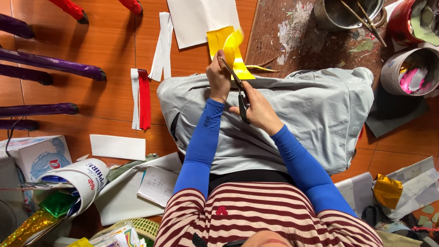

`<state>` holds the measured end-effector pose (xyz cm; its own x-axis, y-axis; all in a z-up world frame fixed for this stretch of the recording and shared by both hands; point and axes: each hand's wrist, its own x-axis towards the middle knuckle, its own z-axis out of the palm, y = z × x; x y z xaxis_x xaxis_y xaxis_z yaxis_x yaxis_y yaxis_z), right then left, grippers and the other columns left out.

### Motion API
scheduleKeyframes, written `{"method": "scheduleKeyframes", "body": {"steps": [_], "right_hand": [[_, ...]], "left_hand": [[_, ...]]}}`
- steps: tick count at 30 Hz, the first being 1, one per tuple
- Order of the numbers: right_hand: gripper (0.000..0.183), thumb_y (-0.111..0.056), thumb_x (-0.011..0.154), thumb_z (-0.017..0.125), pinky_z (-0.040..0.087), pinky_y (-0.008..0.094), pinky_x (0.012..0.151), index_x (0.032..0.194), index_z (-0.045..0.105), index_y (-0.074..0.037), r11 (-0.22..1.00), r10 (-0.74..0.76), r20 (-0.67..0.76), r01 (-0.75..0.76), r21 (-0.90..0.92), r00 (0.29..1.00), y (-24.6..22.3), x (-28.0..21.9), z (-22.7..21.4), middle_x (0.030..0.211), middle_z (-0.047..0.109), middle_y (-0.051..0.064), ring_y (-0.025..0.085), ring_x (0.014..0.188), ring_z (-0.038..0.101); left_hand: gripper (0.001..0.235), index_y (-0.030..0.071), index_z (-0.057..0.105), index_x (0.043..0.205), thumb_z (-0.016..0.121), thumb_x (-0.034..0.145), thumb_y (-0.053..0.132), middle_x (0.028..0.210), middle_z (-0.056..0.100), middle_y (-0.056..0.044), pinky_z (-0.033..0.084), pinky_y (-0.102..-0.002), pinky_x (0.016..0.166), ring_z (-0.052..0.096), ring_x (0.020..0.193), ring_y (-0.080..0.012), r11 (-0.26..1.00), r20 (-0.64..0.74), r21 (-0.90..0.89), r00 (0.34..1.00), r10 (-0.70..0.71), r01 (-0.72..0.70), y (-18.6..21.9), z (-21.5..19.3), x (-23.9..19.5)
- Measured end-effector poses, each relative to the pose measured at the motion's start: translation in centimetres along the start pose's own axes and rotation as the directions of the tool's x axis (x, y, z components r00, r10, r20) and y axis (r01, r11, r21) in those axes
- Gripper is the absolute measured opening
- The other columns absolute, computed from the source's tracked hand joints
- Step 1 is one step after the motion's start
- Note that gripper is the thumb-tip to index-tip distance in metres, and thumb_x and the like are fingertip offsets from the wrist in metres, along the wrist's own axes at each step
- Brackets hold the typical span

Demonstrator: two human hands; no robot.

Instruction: Manually cutting paper strips using scissors and organizing them.

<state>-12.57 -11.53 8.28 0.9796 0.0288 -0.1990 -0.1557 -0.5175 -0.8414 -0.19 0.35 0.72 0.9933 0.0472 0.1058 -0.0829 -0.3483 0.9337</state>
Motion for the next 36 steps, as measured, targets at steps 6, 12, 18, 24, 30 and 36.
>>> {"method": "scheduleKeyframes", "body": {"steps": [6, 12, 18, 24, 30, 36], "right_hand": [[0.082, -0.040, 0.086, 0.086, 0.052, 0.045, 0.084, 0.142, 0.046, 0.004, 0.980, -0.198, -0.138, 0.192, -0.051, 0.971, 2.7, -0.1, 1.6, 0.114, 0.066, 0.026, 0.042, 0.099, 0.065], [0.063, -0.034, 0.091, 0.081, 0.049, 0.046, 0.067, 0.136, 0.052, -0.001, 0.998, -0.062, -0.104, 0.059, -0.024, 0.993, 1.8, -0.3, 1.7, 0.084, 0.062, 0.021, 0.039, 0.075, 0.063], [0.074, -0.038, 0.085, 0.086, 0.050, 0.049, 0.073, 0.143, 0.053, -0.007, 0.961, -0.016, -0.091, -0.009, -0.275, 0.996, 0.7, -0.8, -0.2, 0.098, 0.066, 0.023, 0.042, 0.088, 0.065], [0.085, -0.033, 0.082, 0.086, 0.051, 0.044, 0.088, 0.149, 0.043, -0.003, 0.981, -0.116, 0.071, 0.125, -0.147, 0.991, 2.7, -1.4, -3.4, 0.123, 0.066, 0.025, 0.039, 0.109, 0.065], [0.085, -0.028, 0.082, 0.083, 0.052, 0.036, 0.088, 0.156, 0.043, -0.012, 0.969, 0.217, 0.102, -0.202, -0.142, 0.971, 0.5, -2.6, -6.0, 0.110, 0.069, 0.016, 0.025, 0.097, 0.065], [0.084, -0.027, 0.085, 0.081, 0.051, 0.035, 0.090, 0.157, 0.040, -0.011, 0.992, 0.101, 0.102, -0.092, -0.091, 0.990, 5.9, -3.4, -6.3, 0.117, 0.070, 0.014, 0.021, 0.103, 0.066]], "left_hand": [[0.055, -0.004, 0.067, 0.096, 0.037, 0.113, 0.039, 0.071, 0.068, -0.012, 0.052, -0.038, 0.057, 0.066, 0.065, -0.0230, 0.966, 0.071, -0.243, 0.995, -0.070, 0.085, -0.6, 0.3, -0.2], [0.057, -0.004, 0.068, 0.109, 0.034, 0.114, 0.042, 0.088, 0.071, -0.007, 0.052, -0.032, 0.073, 0.062, 0.081, -0.0143, 0.935, 0.123, -0.338, 0.990, -0.067, 0.106, 0.0, 0.0, 0.4], [0.057, -0.002, 0.070, 0.107, 0.036, 0.111, 0.044, 0.092, 0.072, -0.003, 0.055, -0.028, 0.073, 0.067, 0.082, -0.0131, 0.698, 0.289, -0.614, 0.928, -0.235, 0.369, -1.3, -0.5, 1.5], [0.020, -0.004, 0.067, 0.113, 0.065, 0.101, 0.012, 0.093, 0.071, -0.007, 0.057, -0.029, 0.076, 0.068, 0.084, -0.0134, 0.696, 0.258, -0.625, 0.935, -0.243, 0.353, -2.5, 1.1, 2.4], [0.032, 0.000, 0.062, 0.124, 0.069, 0.093, -0.001, 0.109, 0.072, -0.006, 0.057, -0.031, 0.090, 0.070, 0.101, -0.0164, 0.919, 0.096, -0.386, 0.987, 0.128, -0.082, -1.9, -6.7, 7.7], [0.039, 0.002, 0.068, 0.120, 0.077, 0.083, -0.001, 0.113, 0.075, -0.012, 0.058, -0.034, 0.092, 0.074, 0.106, -0.0250, 0.966, -0.093, 0.181, 0.975, 0.202, -0.183, -12.2, -20.9, 12.5]]}}
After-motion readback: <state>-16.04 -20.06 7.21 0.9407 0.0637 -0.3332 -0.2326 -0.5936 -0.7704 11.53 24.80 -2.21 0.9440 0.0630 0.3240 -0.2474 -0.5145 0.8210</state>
